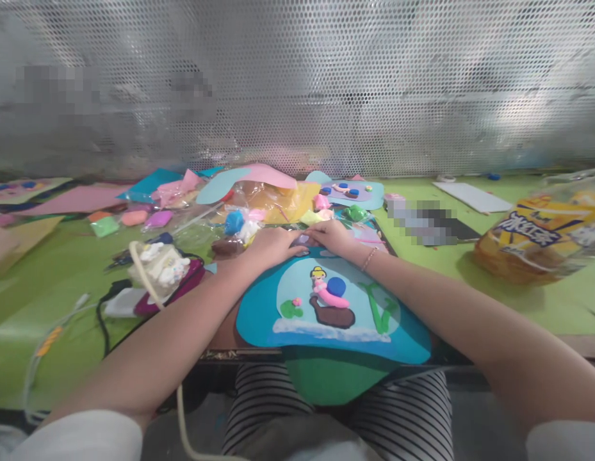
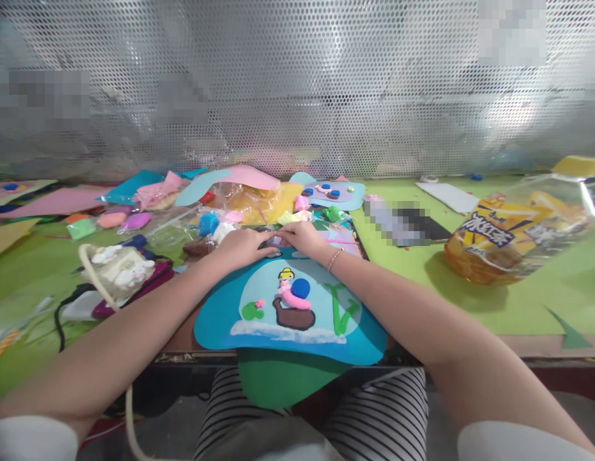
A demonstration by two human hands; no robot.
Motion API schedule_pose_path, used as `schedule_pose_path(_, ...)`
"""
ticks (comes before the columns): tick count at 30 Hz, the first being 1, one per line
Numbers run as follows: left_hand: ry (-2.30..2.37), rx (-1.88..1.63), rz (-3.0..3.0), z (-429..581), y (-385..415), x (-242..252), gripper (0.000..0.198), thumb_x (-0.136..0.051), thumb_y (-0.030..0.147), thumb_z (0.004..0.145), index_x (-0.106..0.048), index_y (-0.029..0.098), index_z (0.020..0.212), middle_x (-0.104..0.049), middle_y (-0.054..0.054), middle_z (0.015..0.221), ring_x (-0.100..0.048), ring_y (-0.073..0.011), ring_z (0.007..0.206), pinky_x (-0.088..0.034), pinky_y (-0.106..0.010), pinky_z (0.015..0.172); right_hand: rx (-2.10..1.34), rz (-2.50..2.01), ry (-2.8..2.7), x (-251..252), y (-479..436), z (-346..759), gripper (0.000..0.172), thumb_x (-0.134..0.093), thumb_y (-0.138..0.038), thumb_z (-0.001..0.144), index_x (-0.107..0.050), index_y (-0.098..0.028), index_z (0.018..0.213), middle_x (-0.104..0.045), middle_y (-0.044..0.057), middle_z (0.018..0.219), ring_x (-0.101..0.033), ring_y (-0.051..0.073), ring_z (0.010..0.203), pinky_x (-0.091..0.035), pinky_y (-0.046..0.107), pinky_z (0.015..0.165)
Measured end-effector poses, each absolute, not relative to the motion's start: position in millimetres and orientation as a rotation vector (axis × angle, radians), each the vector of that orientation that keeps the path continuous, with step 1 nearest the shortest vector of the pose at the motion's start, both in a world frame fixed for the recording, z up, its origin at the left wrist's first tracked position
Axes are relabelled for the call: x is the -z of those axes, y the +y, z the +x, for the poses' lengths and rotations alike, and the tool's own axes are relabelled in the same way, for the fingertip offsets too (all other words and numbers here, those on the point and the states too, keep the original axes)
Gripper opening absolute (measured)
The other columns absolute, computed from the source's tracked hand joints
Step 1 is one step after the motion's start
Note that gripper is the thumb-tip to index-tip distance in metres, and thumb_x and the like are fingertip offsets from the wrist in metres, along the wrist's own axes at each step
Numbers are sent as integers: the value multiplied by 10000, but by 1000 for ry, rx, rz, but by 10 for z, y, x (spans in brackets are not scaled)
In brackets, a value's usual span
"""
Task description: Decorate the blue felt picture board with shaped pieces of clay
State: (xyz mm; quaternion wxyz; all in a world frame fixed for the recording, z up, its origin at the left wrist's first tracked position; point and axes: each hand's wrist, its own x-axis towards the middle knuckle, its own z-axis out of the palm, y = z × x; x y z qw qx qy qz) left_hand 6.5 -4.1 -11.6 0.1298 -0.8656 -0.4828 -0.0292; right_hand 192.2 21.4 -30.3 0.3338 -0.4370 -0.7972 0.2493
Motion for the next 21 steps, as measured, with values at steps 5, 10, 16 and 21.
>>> schedule_pose_path(5, -1438, 92, -2514, 88, -64, 115, 525, -422, 605, 855, -556, 283, 1247, -697, -88, 955, -650, -272, 872, -429, -296, 674, -720, -1119, -2081, 313, 211, 1918, 222, -521, -236, 847, -708, -148, 767, -684, 16, 634, -604, 108, 562, -454, 194, 538)
schedule_pose_path(10, -1449, 65, -2519, 95, -58, 114, 514, -420, 593, 863, -561, 271, 1238, -694, -94, 973, -646, -276, 890, -433, -309, 700, -714, -1113, -2085, 325, 208, 1924, 241, -514, -259, 859, -699, -144, 756, -679, 20, 631, -598, 110, 560, -455, 197, 540)
schedule_pose_path(16, -1455, 68, -2548, 91, -39, 123, 501, -422, 588, 867, -541, 300, 1259, -699, -88, 956, -652, -272, 883, -431, -303, 700, -548, -1113, -2156, 300, 209, 1913, 220, -517, -199, 855, -704, -136, 759, -656, 11, 614, -567, 105, 567, -419, 194, 542)
schedule_pose_path(21, -1464, 117, -2547, 62, -5, 149, 394, -360, 472, 927, -585, 308, 1205, -706, -65, 943, -657, -235, 867, -424, -272, 679, -415, -1131, -2158, 286, 214, 1896, 205, -513, -103, 832, -718, -126, 833, -703, 52, 804, -608, 132, 735, -445, 220, 680)
